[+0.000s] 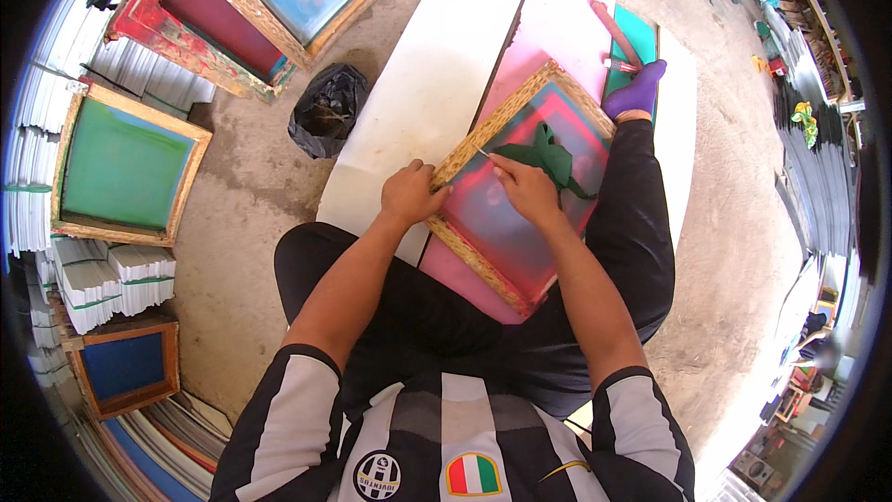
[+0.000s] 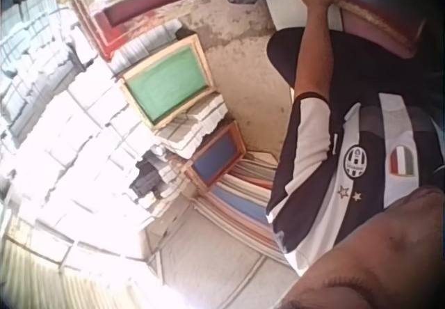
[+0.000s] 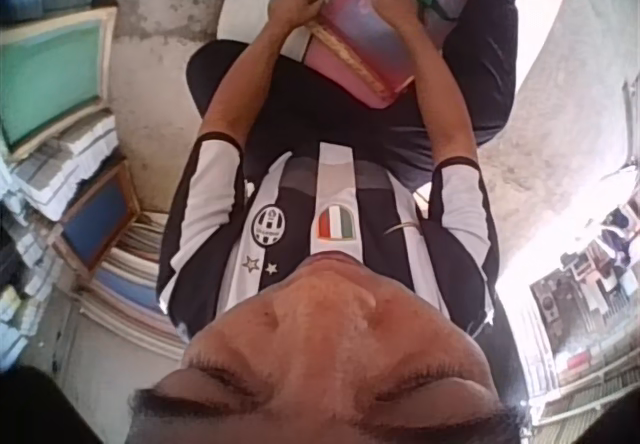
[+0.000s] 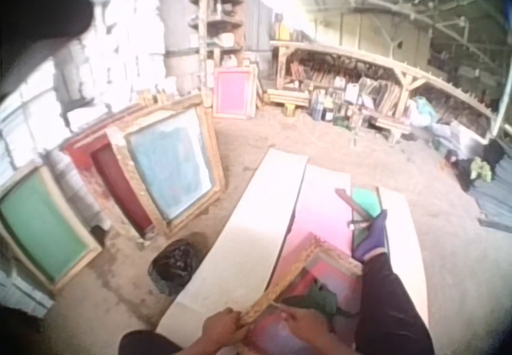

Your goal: The person sits on the floor and uses a small knife to carve a green leaf design into a pink screen stretched on a wooden frame. The person holds the frame steady with the left hand and carefully removes material along the design outline with the right hand.

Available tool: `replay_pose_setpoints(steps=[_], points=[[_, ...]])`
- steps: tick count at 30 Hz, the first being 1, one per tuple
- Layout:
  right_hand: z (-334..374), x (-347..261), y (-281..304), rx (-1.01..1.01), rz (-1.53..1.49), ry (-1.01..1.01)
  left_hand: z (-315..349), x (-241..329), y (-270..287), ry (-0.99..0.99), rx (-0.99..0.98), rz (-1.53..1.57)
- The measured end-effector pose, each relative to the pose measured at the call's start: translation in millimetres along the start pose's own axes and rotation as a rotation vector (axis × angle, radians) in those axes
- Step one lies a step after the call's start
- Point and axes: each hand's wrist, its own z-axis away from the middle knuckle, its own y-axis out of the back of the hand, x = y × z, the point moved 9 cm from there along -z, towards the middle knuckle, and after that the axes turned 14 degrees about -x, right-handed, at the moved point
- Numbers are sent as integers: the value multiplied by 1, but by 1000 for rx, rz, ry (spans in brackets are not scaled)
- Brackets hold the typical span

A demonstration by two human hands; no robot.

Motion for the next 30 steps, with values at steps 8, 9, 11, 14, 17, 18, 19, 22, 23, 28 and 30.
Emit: replay_pose_setpoints(steps=[8, 9, 11, 14, 17, 18, 19, 22, 23, 28, 30], points=[[4, -28, 0, -35, 129, -101, -4, -5, -5, -6, 5, -5], [5, -33, 1, -31, 166, -103, -3, -5, -5, -14, 10, 1], [4, -45, 4, -25, 242, -107, -2, -5, -5, -31, 20, 13], [0, -60, -2, -118, 326, -198, -3, -5, -5, -47, 16, 5], [-2, -63, -12, -112, 385, -285, -6, -3, -5, -50, 7, -11], [-6, -53, -16, -79, 234, -218, -6, -3, -5, -53, 15, -13], [-12, -33, -18, -40, 84, -154, -7, -1, -4, -62, 23, -15], [-7, -25, -20, -21, -12, -115, -5, -3, -4, -59, 19, -9], [-3, -26, -20, -28, 17, -128, -5, -4, -5, -55, 15, -4], [-10, -2, -30, -15, -134, -78, -6, 1, -1, -60, 61, -19], [-16, 13, -36, 5, -308, -3, -6, 1, -2, -60, 58, -25]])
